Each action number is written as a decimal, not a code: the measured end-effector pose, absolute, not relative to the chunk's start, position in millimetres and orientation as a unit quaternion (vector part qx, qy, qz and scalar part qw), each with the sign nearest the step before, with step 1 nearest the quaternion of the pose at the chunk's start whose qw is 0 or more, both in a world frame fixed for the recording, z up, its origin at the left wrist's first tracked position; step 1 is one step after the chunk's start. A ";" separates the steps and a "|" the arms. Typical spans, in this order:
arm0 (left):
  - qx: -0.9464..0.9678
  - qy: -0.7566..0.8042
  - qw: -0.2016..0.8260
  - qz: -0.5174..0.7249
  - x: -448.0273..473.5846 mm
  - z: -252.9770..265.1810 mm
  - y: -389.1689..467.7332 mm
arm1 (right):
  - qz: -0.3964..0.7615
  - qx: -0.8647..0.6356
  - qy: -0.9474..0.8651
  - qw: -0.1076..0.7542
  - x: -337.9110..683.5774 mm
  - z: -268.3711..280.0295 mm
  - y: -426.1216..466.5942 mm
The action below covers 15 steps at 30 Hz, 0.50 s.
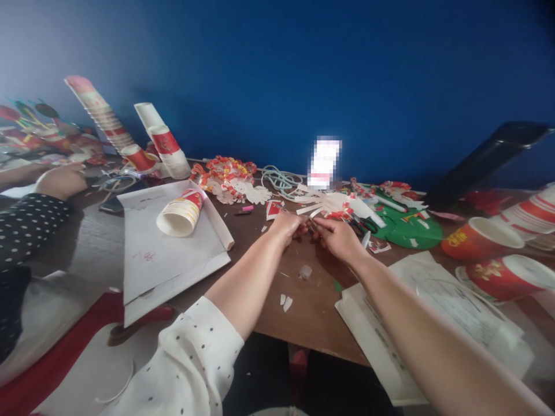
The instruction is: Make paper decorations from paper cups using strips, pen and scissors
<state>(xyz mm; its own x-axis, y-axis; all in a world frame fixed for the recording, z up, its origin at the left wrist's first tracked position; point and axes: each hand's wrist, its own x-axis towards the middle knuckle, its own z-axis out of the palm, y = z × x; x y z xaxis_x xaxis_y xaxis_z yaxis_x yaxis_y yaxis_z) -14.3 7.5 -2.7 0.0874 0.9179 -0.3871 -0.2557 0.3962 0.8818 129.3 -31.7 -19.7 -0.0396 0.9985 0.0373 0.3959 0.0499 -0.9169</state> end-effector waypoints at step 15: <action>0.313 0.439 0.726 0.427 -11.8 -4.1 2.2 | 0.482 -0.550 -0.477 0.488 129.0 -11.5 -40.4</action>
